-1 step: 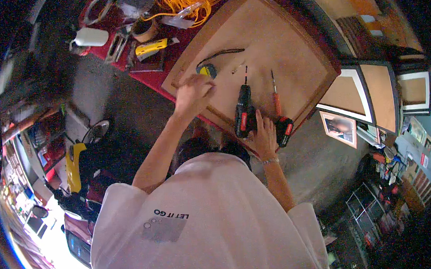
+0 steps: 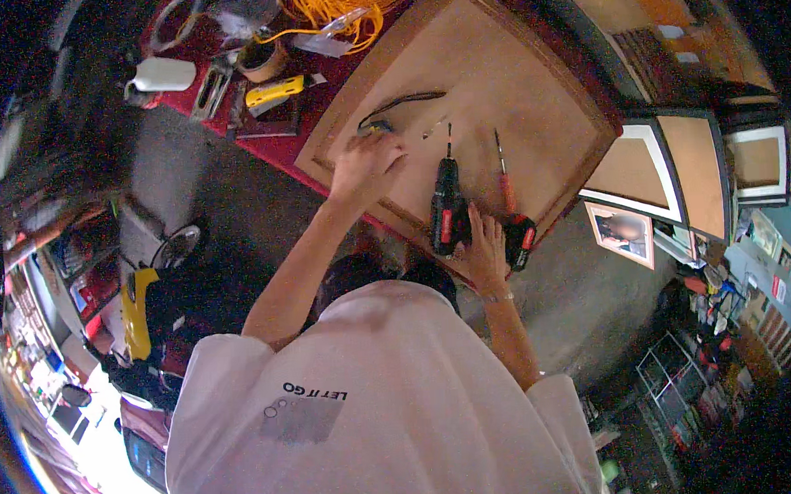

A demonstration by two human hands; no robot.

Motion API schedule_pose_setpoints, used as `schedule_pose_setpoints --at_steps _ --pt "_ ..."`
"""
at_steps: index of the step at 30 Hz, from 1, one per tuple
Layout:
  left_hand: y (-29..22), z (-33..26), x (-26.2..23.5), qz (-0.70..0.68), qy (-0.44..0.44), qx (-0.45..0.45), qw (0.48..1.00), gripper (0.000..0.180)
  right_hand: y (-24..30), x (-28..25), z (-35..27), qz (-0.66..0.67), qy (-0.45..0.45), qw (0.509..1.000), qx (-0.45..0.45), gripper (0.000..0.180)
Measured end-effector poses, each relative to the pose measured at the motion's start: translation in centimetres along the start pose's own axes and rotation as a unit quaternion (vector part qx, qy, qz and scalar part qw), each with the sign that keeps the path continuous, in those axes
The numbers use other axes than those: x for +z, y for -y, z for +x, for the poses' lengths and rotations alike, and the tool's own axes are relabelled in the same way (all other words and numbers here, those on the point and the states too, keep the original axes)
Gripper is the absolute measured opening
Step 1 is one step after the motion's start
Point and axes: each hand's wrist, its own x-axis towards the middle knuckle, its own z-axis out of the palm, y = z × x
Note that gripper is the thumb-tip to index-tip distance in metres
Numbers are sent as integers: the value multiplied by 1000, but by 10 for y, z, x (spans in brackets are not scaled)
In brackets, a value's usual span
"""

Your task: The person assembles a wooden picture frame by attaching a wooden border to a backing board. They use a utility knife to trim the edges, a tape measure to mark positions, and a power drill to secure the frame with screws.

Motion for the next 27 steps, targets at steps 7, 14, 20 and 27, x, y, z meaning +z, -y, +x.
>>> schedule_pose_setpoints --at_steps 7,14,20,27 --pt "8 61 54 251 131 184 941 37 9 -22 113 158 -44 986 32 35" --pt "10 52 27 190 206 145 949 41 20 13 227 -34 -8 997 -70 16" --pt "-32 16 -38 -389 53 -164 905 12 6 21 228 74 -75 990 -91 13" --pt "-69 -18 -49 -643 16 -303 703 8 56 -89 114 461 -77 882 62 6"
